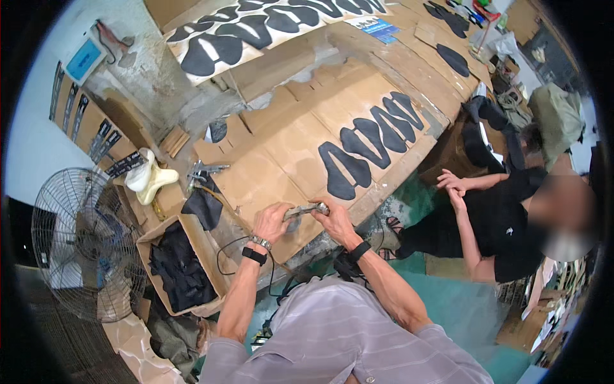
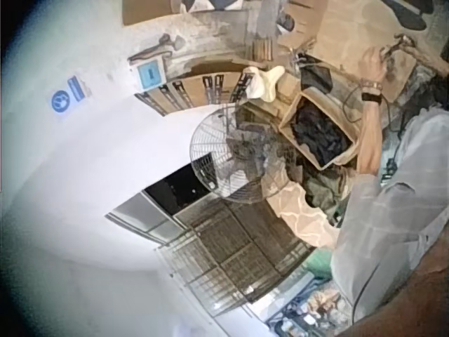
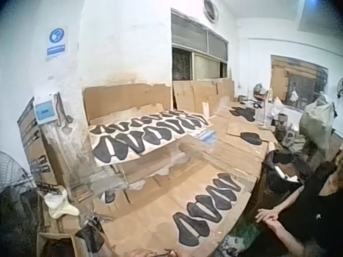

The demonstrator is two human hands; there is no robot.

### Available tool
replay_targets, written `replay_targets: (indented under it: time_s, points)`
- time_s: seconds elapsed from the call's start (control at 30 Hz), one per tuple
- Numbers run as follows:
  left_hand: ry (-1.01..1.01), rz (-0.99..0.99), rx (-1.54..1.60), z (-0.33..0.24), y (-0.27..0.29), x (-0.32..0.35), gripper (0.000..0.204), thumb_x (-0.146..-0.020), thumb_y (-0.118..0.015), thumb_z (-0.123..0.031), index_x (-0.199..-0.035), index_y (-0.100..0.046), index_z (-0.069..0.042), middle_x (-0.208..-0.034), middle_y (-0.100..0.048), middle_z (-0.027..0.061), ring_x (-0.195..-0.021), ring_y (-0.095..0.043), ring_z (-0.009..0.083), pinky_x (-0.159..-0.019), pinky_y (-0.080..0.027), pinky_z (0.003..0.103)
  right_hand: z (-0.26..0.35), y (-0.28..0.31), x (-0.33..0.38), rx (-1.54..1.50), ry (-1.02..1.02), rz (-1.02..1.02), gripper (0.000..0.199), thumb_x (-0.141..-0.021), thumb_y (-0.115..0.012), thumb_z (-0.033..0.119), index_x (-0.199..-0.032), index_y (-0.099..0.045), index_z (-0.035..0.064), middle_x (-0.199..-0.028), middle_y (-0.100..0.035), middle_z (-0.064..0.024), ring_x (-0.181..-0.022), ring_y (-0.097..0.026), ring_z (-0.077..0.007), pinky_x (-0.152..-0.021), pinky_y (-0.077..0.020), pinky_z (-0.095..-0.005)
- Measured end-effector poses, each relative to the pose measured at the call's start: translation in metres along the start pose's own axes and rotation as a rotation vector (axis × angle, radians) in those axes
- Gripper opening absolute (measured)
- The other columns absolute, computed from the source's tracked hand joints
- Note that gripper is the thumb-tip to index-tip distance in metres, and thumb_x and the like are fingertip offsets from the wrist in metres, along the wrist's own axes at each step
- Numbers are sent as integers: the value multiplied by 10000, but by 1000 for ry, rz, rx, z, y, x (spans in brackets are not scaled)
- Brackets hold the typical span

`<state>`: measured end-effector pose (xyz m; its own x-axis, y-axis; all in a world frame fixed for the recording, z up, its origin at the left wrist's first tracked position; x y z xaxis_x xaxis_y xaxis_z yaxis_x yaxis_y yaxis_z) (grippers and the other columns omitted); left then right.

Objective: Using a spray gun to apply adhesive to material pieces and assembling them on a cardboard-covered workstation.

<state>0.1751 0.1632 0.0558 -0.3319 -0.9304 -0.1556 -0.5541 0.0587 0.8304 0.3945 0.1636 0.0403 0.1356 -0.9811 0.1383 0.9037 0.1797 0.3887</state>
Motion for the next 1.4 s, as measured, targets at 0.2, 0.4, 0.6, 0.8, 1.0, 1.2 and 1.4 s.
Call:
replay_targets:
  time_s: [0.2,0.4,0.6,0.8,1.0,1.2,1.4]
  points:
    - [65,-74,-37,14,15,17,779,-726,-899,-305,-1411,-610,-76,-1350,-665,203,-1264,-623,382,-1037,-527,449,5,-2,-6,102,-52,60,356,-934,-754,210,-1266,-728,85,-847,-709,-123,-774,-674,-256,-716,-511,-390]
    - [445,-180,137,45,9,78,915,-695,-935,-343,-1472,-550,-53,-1458,-587,223,-1340,-561,406,-1123,-474,472,10,-1,-6,67,-32,53,332,-928,-754,215,-1226,-739,69,-843,-708,-141,-796,-678,-261,-744,-510,-390]
    - [554,-108,238,43,-37,107,927,-722,-929,-356,-1488,-524,-29,-1468,-571,234,-1391,-519,408,-1175,-431,478,9,-2,-7,99,3,20,323,-925,-757,218,-1214,-738,75,-907,-734,-175,-842,-699,-304,-765,-518,-406]
    - [463,-129,192,42,-70,74,1213,-637,-986,-316,-1608,-310,-51,-1573,-447,243,-1450,-449,423,-1207,-404,468,10,-9,-7,85,-20,23,324,-917,-766,201,-1214,-736,76,-862,-715,-161,-791,-677,-274,-737,-512,-384]
    - [422,-128,354,43,-75,52,1197,-610,-1004,-276,-1561,-319,-36,-1515,-484,235,-1399,-494,426,-1170,-437,467,5,-10,-1,73,-11,-39,321,-915,-765,174,-1217,-737,68,-792,-683,-139,-730,-641,-222,-695,-497,-363]
    - [344,-221,375,49,-86,53,1125,-631,-999,-258,-1525,-352,-45,-1464,-517,224,-1357,-526,406,-1150,-454,461,13,-11,3,86,24,-84,325,-910,-756,133,-1223,-727,49,-759,-635,-94,-707,-590,-189,-674,-479,-352]
    - [318,-300,356,52,-83,51,1060,-681,-969,-316,-1518,-370,-61,-1472,-521,214,-1367,-525,399,-1140,-463,456,-1,-16,-3,111,33,-90,306,-909,-753,126,-1211,-734,79,-750,-625,-85,-689,-559,-171,-655,-461,-343]
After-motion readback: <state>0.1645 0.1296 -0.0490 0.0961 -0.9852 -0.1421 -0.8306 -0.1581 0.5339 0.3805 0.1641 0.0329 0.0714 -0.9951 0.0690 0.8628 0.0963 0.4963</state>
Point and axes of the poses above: each hand's wrist, its own x-axis away from the middle knuckle, its own y-axis out of the back of the hand, z = x × y, the point moved 3 cm from there along -x, towards the middle knuckle
